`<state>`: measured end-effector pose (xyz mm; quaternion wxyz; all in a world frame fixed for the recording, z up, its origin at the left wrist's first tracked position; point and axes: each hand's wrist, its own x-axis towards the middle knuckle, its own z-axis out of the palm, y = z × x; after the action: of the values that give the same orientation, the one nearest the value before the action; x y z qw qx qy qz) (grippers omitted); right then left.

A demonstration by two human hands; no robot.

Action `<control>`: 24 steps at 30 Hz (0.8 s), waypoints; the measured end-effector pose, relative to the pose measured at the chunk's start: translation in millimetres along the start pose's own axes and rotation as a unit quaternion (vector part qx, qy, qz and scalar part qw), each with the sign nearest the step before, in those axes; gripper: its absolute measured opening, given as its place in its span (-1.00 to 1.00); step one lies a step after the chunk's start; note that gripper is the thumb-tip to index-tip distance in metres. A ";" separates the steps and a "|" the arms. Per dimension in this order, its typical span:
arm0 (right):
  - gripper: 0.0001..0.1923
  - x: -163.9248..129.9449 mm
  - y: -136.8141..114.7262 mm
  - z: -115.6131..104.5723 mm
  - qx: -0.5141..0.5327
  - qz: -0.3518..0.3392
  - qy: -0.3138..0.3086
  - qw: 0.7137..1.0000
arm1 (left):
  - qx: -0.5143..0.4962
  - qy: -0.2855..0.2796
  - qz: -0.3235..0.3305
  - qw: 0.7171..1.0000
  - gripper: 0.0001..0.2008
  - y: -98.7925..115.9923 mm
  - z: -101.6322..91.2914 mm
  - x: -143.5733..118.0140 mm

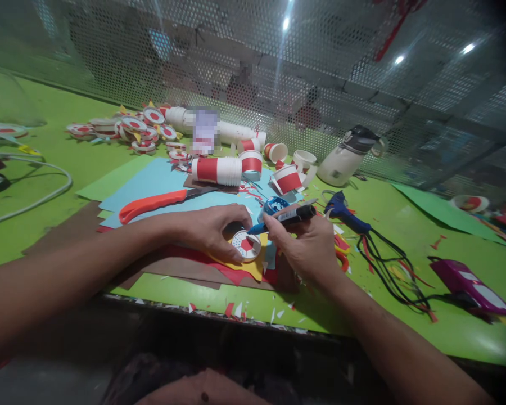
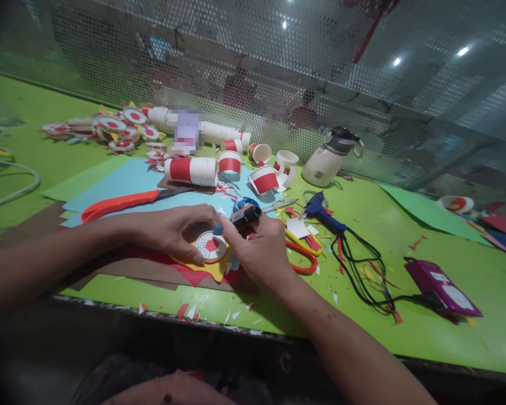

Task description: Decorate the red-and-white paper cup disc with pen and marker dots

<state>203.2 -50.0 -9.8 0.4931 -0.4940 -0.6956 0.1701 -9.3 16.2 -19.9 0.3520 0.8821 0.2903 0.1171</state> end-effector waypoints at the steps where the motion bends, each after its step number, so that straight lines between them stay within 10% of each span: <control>1: -0.72 -0.2 0.8 0.2 -0.009 -0.001 -0.001 1.000 | 0.001 0.001 0.000 1.000 -0.46 -0.2 0.2 0.1; 24: -0.72 0.7 3.3 2.8 -0.031 -0.053 -0.023 0.998 | 0.001 -0.004 -0.006 1.000 -0.48 3.7 -0.8 -0.1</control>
<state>202.6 -47.2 -13.2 0.4696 -0.4681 -0.7366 0.1331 -8.1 14.4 -16.8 0.3533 0.8809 0.2946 0.1115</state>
